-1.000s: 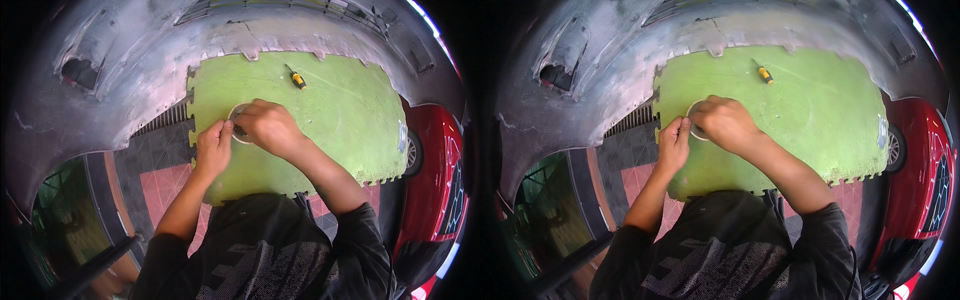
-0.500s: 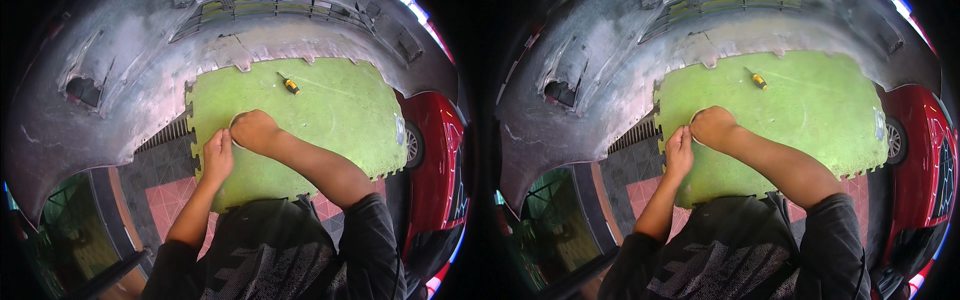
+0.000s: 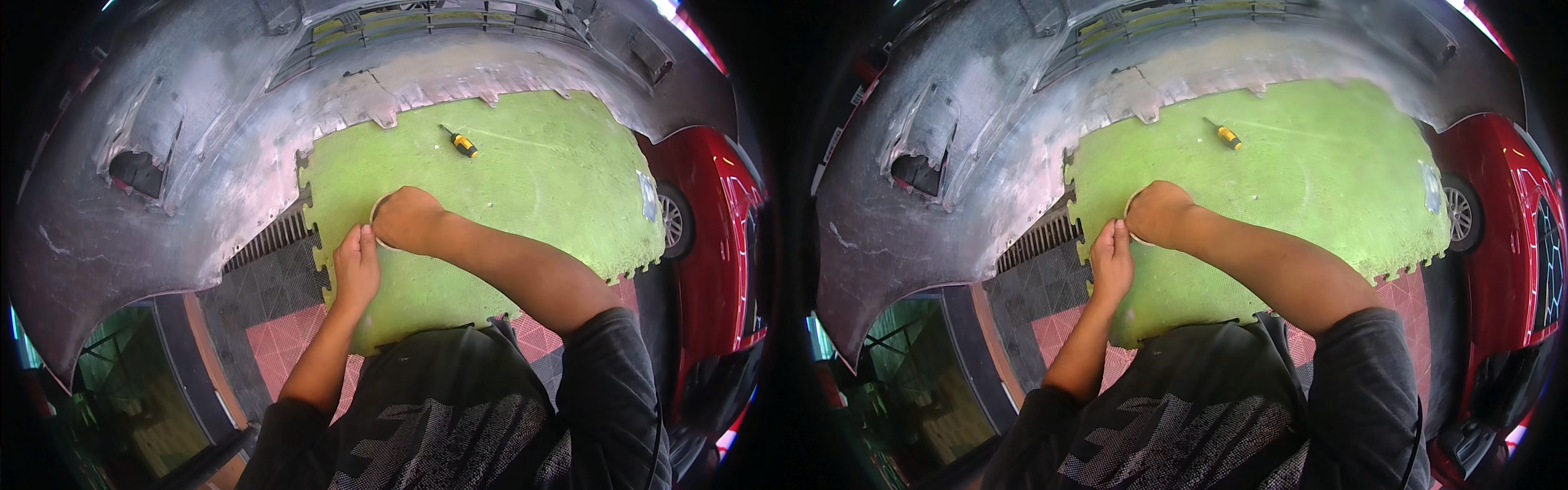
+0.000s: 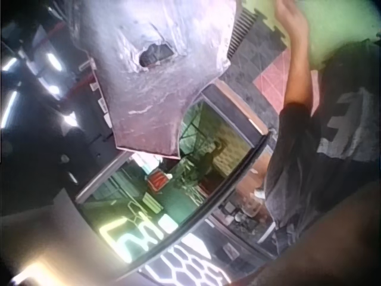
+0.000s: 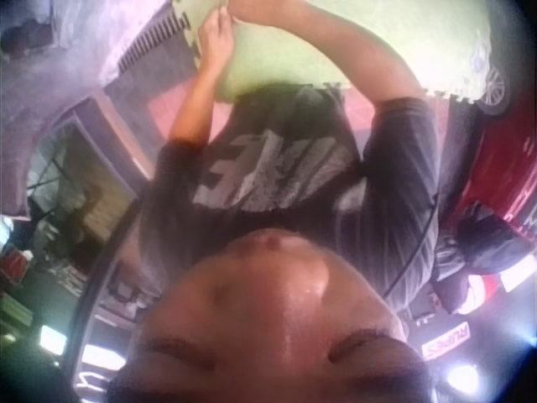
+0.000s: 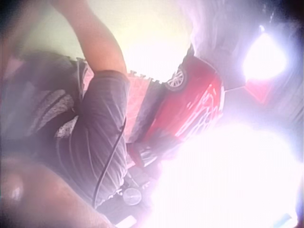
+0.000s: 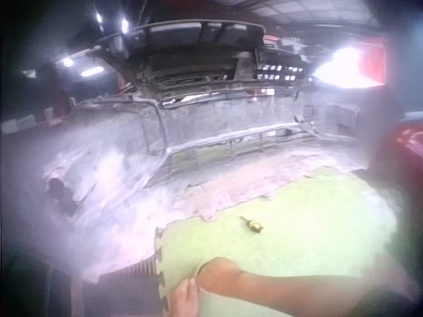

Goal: The person uses a screwdriver to remove fasteners from the underside of a car bumper and places them into a small cup. The person then uses the screwdriver to pry and remove a plastic trim piece from the bumper.

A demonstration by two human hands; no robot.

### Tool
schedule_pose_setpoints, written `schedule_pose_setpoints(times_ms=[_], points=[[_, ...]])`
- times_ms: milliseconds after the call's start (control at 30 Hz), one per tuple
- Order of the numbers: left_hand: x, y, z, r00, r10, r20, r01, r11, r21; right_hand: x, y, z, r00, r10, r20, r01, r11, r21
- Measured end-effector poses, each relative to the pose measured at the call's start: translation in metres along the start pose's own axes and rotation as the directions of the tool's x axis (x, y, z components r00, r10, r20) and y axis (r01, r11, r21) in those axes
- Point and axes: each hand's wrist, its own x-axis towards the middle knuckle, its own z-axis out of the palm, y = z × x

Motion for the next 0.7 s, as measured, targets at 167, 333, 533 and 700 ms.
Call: schedule_pose_setpoints(times_ms=[167,333,533,700], points=[[-0.002,-0.007,0.010,0.999,0.017,-0.040,-0.021,0.995,-0.098,0.002,-0.001,0.010,0.999,0.005,-0.051,-0.005,1.000,-0.013],[0.000,-0.007,0.008,0.999,0.018,-0.050,-0.021,0.998,-0.061,0.004,0.001,0.008,0.998,0.029,-0.064,-0.025,0.998,0.054],[-0.001,0.004,0.001,0.989,0.117,-0.090,-0.112,0.992,0.057,-0.024,0.014,-0.020,0.967,0.041,-0.250,0.063,0.917,0.395],[-0.005,0.001,0.000,0.987,0.147,-0.066,-0.142,0.987,0.076,-0.074,0.033,-0.013,0.860,0.489,-0.142,0.164,-0.002,0.987]])
